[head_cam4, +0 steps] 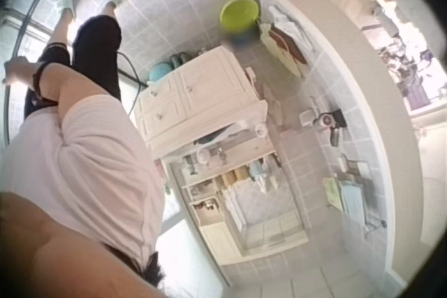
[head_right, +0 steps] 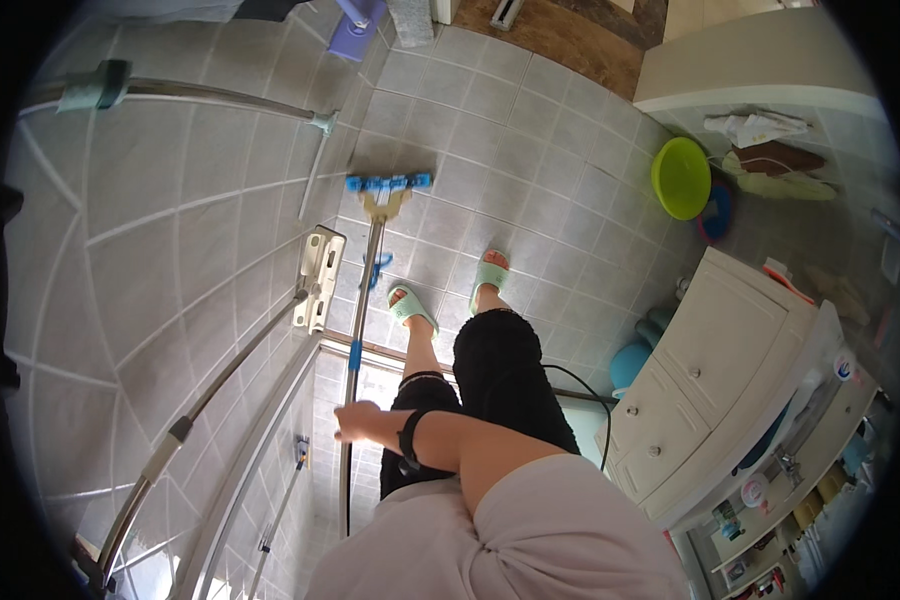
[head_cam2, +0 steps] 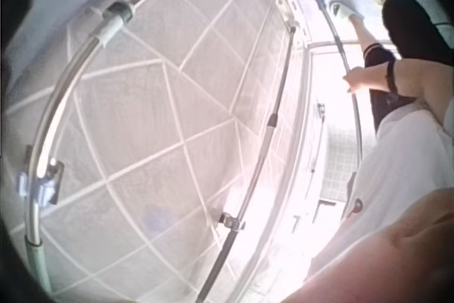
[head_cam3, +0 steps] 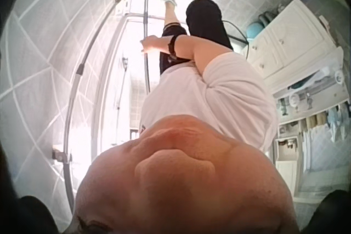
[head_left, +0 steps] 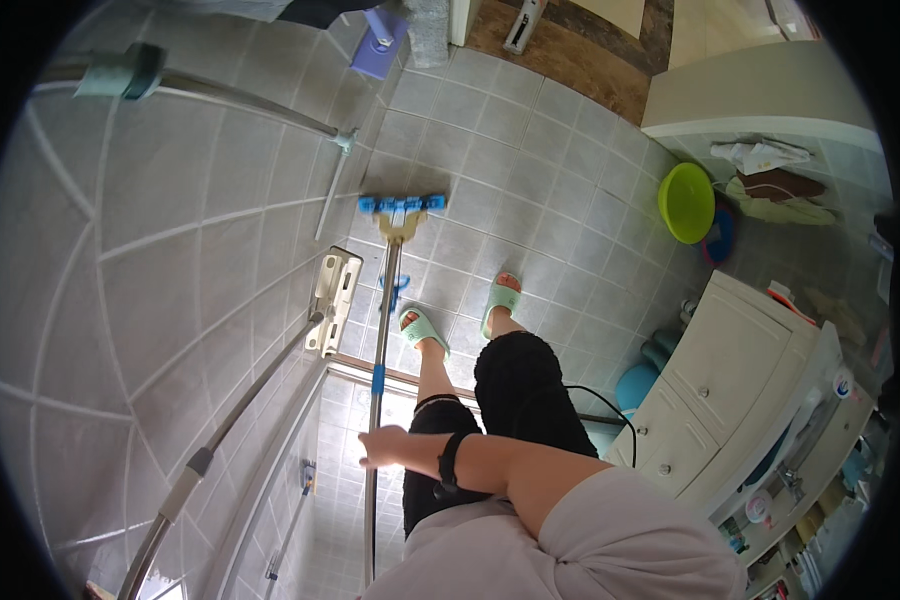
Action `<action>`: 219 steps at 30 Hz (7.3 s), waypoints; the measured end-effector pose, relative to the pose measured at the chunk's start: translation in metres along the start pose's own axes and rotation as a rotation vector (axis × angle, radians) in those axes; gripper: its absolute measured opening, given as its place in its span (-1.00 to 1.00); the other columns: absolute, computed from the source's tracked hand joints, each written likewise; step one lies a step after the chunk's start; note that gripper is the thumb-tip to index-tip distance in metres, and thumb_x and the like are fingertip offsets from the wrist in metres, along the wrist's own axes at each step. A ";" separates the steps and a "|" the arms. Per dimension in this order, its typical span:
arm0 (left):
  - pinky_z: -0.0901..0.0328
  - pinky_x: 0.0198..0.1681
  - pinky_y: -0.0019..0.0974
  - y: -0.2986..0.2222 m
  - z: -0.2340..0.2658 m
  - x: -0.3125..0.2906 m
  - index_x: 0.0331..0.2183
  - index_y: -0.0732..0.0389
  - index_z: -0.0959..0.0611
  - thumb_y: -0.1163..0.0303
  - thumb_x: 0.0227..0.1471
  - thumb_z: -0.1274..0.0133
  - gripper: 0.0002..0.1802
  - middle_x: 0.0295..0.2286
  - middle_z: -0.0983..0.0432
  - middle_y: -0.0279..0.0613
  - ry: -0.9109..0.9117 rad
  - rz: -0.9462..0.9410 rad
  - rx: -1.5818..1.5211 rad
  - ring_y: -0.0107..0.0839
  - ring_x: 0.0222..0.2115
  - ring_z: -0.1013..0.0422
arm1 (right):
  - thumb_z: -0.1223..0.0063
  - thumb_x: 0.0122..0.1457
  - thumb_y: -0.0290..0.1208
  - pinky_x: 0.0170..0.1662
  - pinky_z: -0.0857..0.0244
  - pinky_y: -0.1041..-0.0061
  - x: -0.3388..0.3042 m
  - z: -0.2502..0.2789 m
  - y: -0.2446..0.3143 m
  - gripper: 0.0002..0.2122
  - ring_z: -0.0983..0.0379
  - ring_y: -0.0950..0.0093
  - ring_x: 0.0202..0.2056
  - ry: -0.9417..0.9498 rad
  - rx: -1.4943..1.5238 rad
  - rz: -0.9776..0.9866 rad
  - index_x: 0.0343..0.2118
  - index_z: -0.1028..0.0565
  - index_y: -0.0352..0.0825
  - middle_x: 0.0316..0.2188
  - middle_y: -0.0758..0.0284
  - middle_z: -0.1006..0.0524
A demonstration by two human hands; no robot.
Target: The person walks from a living area into a bathroom while carrying a spray bottle, then sets it down and uses a mop to clean the tiled floor. The person moves the mop back and forth across the floor, covering the area around the toilet and sink.
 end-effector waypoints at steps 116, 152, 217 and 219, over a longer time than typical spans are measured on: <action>-0.24 -0.43 -0.01 -0.332 -0.018 0.134 -0.44 0.27 -0.40 0.31 -0.21 -0.02 -0.73 -0.54 -0.43 0.12 -0.001 -0.696 0.791 0.09 -0.46 -0.37 | 0.08 -0.03 -0.03 -0.38 -0.33 0.31 -0.190 0.057 -0.349 -0.66 -0.45 0.23 -0.38 -1.231 0.627 -0.640 -0.47 -0.43 -0.26 -0.48 0.26 -0.51; -0.25 -0.28 -0.40 -0.223 0.024 0.074 -0.25 0.21 -0.50 0.40 -0.13 -0.05 -0.69 -0.44 -0.43 -0.33 0.573 -0.016 0.294 -0.53 -0.39 -0.33 | 0.19 0.02 -0.54 -0.85 -0.02 0.57 -0.161 -0.048 -0.258 -0.57 -0.07 0.59 -0.86 -1.798 2.192 -0.066 -0.01 -0.12 -0.12 -0.80 0.43 -0.15; -0.20 -0.56 -0.43 -0.232 0.045 0.099 -0.41 0.20 -0.51 0.49 -0.19 -0.02 -0.84 -0.62 -0.38 -0.33 0.721 0.029 0.370 -0.57 -0.60 -0.31 | 0.16 0.06 -0.47 -0.86 -0.03 0.56 -0.173 -0.057 -0.284 -0.77 -0.10 0.57 -0.87 -1.990 2.238 -0.062 -0.20 -0.20 -0.24 -0.82 0.44 -0.15; -0.22 -0.56 -0.41 -0.229 0.050 0.100 -0.43 0.21 -0.51 0.49 -0.21 -0.03 -0.85 -0.62 -0.40 -0.30 0.692 -0.020 0.358 -0.54 -0.60 -0.33 | 0.10 0.05 -0.48 -0.85 -0.06 0.49 -0.157 -0.044 -0.269 -0.75 -0.12 0.55 -0.86 -1.832 2.268 -0.126 -0.19 -0.21 -0.21 -0.81 0.42 -0.17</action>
Point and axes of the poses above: each hand's wrist, its own x-axis towards the middle knuckle, its own z-axis out of the back of the hand, y = z × x, the point moved 8 cm from there along x, towards the middle knuckle
